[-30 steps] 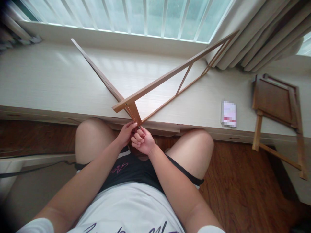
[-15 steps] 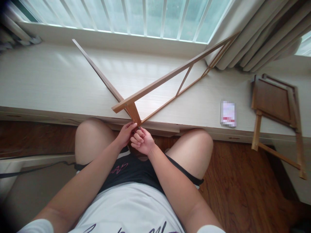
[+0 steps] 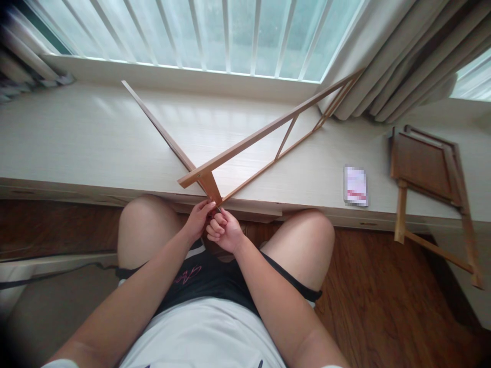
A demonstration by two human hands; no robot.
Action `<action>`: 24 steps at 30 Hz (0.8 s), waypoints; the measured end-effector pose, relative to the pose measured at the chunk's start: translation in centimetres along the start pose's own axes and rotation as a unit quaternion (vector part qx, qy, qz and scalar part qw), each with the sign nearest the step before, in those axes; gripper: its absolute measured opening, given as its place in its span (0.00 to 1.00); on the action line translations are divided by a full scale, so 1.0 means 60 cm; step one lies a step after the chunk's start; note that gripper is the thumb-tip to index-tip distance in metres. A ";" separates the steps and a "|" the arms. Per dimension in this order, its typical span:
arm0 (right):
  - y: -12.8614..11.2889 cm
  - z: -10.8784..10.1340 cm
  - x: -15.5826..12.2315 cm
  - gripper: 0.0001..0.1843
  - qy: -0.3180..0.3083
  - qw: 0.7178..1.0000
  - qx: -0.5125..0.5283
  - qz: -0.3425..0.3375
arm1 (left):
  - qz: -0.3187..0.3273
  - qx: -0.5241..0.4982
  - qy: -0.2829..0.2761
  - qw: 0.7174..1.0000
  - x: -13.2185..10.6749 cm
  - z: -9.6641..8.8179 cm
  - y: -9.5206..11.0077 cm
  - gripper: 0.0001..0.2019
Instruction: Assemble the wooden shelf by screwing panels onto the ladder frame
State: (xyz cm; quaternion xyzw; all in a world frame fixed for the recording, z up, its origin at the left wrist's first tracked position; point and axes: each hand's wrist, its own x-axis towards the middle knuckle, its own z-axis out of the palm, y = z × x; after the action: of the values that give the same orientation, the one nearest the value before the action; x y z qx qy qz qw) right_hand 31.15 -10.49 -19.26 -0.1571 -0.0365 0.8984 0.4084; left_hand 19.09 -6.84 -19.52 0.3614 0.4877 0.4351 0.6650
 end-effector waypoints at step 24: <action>0.002 -0.008 0.000 0.28 -0.046 0.999 -0.003 0.012 | 0.012 0.017 0.049 0.999 -0.004 0.004 -0.003 0.14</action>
State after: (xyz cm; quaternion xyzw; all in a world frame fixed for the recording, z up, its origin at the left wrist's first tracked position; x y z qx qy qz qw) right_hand 31.22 -10.57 -19.72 -0.1167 -0.0559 0.9097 0.3947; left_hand 19.31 -7.16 -19.57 0.3572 0.5224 0.4519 0.6287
